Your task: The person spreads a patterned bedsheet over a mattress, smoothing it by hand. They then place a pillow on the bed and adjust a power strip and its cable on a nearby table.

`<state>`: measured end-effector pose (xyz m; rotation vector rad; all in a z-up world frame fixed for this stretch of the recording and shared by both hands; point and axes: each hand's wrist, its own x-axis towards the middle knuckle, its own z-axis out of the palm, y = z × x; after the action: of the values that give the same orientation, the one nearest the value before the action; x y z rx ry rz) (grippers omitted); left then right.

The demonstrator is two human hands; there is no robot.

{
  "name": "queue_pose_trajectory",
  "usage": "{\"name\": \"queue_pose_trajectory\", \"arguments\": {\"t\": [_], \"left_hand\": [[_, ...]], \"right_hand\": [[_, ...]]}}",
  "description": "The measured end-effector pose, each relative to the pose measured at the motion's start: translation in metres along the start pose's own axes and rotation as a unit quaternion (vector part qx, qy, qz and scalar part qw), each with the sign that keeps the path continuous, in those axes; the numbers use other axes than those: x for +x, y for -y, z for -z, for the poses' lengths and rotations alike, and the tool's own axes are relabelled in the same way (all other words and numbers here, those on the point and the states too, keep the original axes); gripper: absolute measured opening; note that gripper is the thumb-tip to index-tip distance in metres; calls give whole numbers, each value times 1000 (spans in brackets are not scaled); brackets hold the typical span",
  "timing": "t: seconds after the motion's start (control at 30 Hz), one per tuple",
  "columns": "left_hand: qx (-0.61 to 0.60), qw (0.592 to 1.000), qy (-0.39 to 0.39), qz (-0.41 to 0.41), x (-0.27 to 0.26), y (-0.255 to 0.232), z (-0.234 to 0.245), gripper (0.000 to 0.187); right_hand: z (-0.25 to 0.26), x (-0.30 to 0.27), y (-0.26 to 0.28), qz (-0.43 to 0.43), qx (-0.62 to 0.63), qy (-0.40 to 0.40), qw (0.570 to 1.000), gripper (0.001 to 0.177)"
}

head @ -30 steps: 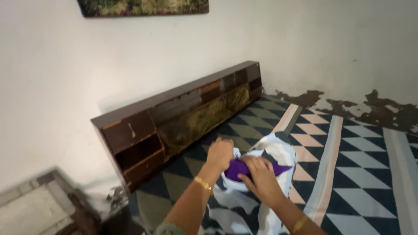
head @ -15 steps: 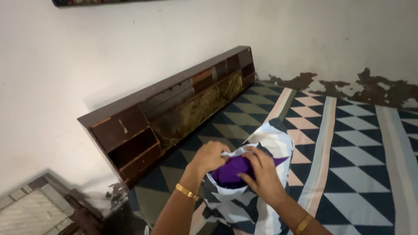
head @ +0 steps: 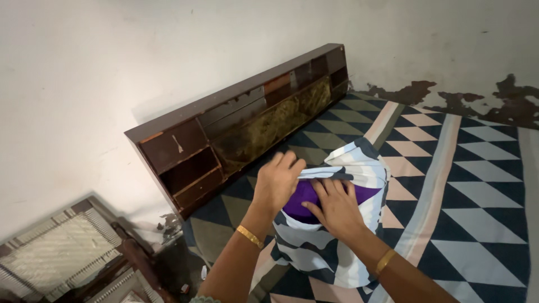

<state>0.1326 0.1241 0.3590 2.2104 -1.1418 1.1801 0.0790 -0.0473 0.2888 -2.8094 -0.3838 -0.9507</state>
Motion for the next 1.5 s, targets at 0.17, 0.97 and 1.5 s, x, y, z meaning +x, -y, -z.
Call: {"name": "queue_pose_trajectory", "arguments": {"t": [0.17,0.97,1.5], "left_hand": [[12,997,-55,-57,-14,-22,-10,15],[-223,868,29,443,6,31,-66,37],[-264,901,-175,297,2,-16,-21,13]], "right_hand": [[-33,13,-14,-102,-23,208,973,44],[-37,27,-52,-42,-5,159,986,78],[38,40,-73,-230,161,253,926,65]]}}
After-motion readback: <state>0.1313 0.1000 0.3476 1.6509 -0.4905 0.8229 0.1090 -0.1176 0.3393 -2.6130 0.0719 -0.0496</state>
